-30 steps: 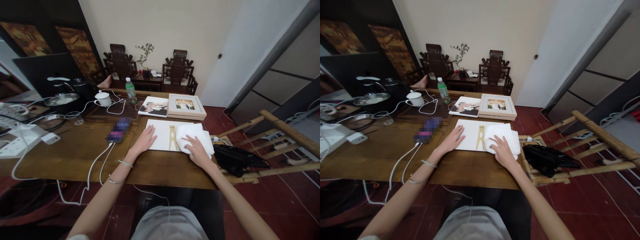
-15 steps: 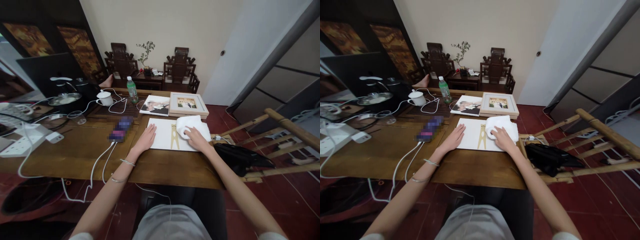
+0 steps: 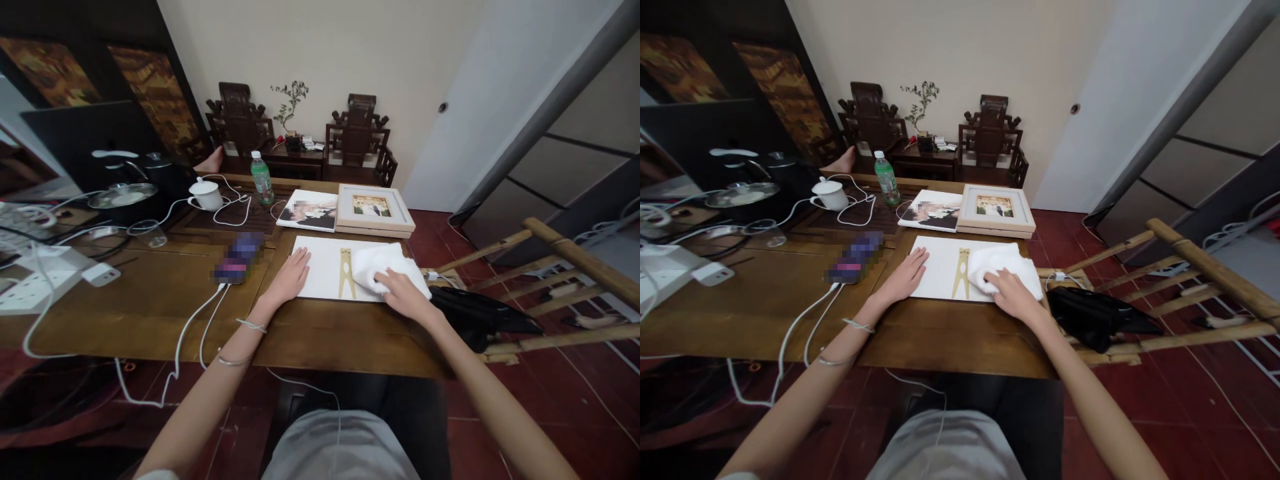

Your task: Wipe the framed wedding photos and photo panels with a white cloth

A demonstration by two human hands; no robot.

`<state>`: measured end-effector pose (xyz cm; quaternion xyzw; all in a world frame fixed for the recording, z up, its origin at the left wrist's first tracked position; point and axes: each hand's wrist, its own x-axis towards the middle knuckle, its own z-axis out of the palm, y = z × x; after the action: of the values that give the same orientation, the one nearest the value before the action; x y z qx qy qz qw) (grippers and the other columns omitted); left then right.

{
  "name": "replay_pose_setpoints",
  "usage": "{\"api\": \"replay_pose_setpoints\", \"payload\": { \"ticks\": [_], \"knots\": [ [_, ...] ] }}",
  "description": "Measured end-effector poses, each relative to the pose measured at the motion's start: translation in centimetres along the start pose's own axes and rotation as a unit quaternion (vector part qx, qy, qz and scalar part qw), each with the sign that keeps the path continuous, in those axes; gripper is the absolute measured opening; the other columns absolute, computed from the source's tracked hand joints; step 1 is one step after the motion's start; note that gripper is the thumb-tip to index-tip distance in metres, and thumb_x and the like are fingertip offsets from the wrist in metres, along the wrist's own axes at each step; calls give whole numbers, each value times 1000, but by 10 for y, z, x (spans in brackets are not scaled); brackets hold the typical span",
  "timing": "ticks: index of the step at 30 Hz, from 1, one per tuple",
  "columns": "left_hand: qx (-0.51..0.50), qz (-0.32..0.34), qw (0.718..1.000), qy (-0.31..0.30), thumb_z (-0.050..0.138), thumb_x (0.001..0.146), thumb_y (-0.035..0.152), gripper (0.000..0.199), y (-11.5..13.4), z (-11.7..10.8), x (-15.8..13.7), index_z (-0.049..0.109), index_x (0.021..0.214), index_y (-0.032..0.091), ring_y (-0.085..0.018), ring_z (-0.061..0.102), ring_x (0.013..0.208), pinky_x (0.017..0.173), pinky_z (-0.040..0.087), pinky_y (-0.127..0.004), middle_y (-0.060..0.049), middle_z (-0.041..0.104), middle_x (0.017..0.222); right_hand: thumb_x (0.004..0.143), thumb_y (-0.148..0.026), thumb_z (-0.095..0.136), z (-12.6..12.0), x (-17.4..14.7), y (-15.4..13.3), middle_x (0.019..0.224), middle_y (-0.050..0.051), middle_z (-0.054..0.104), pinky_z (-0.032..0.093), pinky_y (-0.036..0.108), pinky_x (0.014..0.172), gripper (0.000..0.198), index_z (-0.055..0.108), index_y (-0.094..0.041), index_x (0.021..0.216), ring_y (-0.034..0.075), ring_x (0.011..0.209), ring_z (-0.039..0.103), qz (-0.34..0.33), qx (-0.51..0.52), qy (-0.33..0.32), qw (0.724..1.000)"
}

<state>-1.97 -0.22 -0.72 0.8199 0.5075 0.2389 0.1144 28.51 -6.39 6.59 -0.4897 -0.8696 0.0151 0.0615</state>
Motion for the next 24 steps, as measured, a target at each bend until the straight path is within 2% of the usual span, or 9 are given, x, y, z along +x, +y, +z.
{"api": "replay_pose_setpoints", "payload": {
  "ticks": [2,5,8,10,13,16,21,24],
  "knots": [
    [-3,3,1000,-1,28,95,31,50,-1,0,0,41,137,9,-25,24,142,115,23,-44,-15,33,150,67,-6,39,1,29,12,84,9,62,39,33,72,40,58,-17,100,27,81,56,9,-1,9,1000],
    [-6,5,1000,0,29,95,31,49,-2,-1,0,41,138,11,-24,24,142,115,23,-46,-14,33,150,68,-7,39,1,64,26,86,10,65,37,32,70,40,58,-17,102,27,78,55,10,3,36,999],
    [-5,7,1000,-2,29,95,31,49,-3,-1,0,41,138,9,-25,24,142,115,24,-46,-16,33,150,67,-6,38,1,82,34,89,10,66,36,32,70,42,58,-16,103,28,80,55,15,5,50,999],
    [-5,8,1000,-2,29,95,31,49,-3,-1,0,42,137,8,-25,24,142,115,24,-46,-16,34,150,67,-6,38,1,82,35,88,10,66,35,32,70,43,59,-16,103,28,80,55,21,7,52,998],
    [-4,7,1000,3,29,95,31,49,-3,0,-1,42,137,8,-25,24,142,115,23,-45,-16,34,150,67,-6,39,2,67,27,85,10,65,36,32,69,42,59,-16,102,27,78,55,30,4,46,998],
    [-4,6,1000,6,29,95,31,49,-2,1,-1,42,137,9,-25,25,141,115,23,-45,-15,34,150,67,-5,39,3,34,9,84,10,62,38,34,72,40,59,-16,99,27,80,54,34,-4,31,999],
    [-3,1,1000,5,29,95,30,49,2,0,-1,41,137,9,-25,25,141,115,23,-46,-16,34,150,65,0,36,-1,-33,-26,92,8,62,40,36,85,42,58,-20,95,26,95,56,-4,28,0,1000],
    [-4,-1,1000,5,28,95,30,49,3,0,-1,41,137,9,-25,24,142,115,23,-47,-16,34,150,65,0,38,-8,-56,-33,98,8,62,40,36,87,43,57,-22,96,26,103,56,-17,50,-26,998]
  ]
}}
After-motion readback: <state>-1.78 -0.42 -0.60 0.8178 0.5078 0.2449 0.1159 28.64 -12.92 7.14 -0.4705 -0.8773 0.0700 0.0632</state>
